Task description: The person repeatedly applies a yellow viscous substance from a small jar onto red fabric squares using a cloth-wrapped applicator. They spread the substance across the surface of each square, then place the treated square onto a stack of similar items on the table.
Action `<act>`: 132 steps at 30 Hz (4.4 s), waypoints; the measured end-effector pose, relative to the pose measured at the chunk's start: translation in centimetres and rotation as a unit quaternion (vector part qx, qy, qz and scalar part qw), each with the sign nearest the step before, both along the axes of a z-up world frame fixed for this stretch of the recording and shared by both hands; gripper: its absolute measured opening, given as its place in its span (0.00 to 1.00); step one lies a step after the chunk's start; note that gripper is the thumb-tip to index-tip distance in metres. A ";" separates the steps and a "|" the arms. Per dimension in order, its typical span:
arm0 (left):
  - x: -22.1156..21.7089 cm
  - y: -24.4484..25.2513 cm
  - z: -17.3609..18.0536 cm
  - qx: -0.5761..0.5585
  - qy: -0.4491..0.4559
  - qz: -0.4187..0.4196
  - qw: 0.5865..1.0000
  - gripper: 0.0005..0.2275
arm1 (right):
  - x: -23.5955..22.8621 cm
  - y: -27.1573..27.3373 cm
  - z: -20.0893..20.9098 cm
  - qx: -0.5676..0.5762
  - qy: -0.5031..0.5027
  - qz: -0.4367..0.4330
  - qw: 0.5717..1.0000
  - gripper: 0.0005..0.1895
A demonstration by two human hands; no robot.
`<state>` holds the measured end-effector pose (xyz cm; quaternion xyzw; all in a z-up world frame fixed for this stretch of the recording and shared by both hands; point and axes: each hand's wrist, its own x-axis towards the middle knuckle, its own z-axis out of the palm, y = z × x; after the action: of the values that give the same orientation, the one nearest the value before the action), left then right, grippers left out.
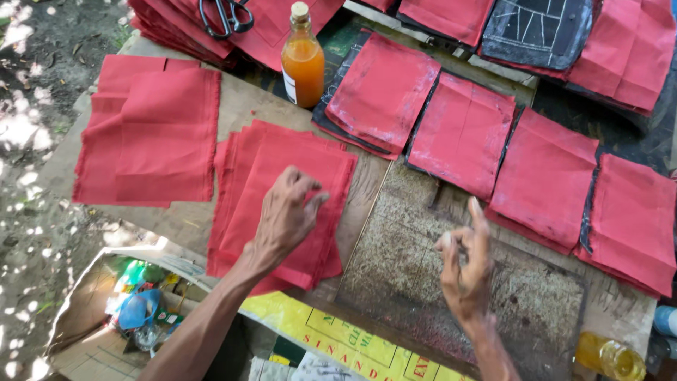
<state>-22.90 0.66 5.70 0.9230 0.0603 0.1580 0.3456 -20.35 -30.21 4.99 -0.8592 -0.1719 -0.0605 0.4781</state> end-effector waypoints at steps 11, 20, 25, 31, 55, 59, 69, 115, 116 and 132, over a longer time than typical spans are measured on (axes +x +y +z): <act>-3.9 0.4 -3.4 0.028 -0.038 0.009 0.999 0.11 | -7.9 -1.8 -4.4 0.104 0.030 -0.071 0.992 0.37; -3.8 2.3 -5.6 -0.120 -0.003 0.010 0.993 0.04 | -7.9 -2.0 -4.6 0.123 0.028 -0.074 0.989 0.36; -2.4 6.2 -3.2 -0.530 0.039 0.100 0.841 0.05 | -7.8 -2.1 -4.6 0.115 0.023 -0.074 0.990 0.36; -3.2 2.5 3.7 -0.408 -0.106 0.047 0.905 0.10 | -7.8 -1.8 -3.1 0.214 0.078 -0.062 0.972 0.36; -16.1 -9.6 15.6 -0.506 -0.118 -0.291 0.804 0.13 | -11.0 -5.8 -0.9 0.311 0.244 -0.160 0.904 0.61; -15.1 -9.9 18.0 -0.476 -0.129 -0.322 0.808 0.13 | -10.5 -6.8 -1.3 0.228 0.221 -0.171 0.933 0.62; -6.7 -17.1 9.4 -0.316 -0.007 -0.237 0.919 0.13 | -11.6 -16.9 -4.1 0.271 0.124 -0.236 0.925 0.46; -4.5 -21.4 0.0 -0.208 0.271 -0.282 0.896 0.31 | -17.7 -22.4 -6.4 0.173 0.080 -0.388 0.902 0.48; -4.8 -21.3 0.1 -0.214 0.277 -0.279 0.894 0.31 | -17.8 -22.4 -6.4 0.168 0.082 -0.387 0.903 0.48; -4.4 -20.9 0.4 -0.140 0.282 -0.302 0.900 0.34 | -17.7 -21.9 -3.5 0.156 -0.053 -0.518 0.839 0.36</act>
<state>-27.30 -20.26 6.07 0.8448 -0.1053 -0.2312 0.4709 -38.10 -52.12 1.48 -0.7324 0.2852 -0.3711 0.4945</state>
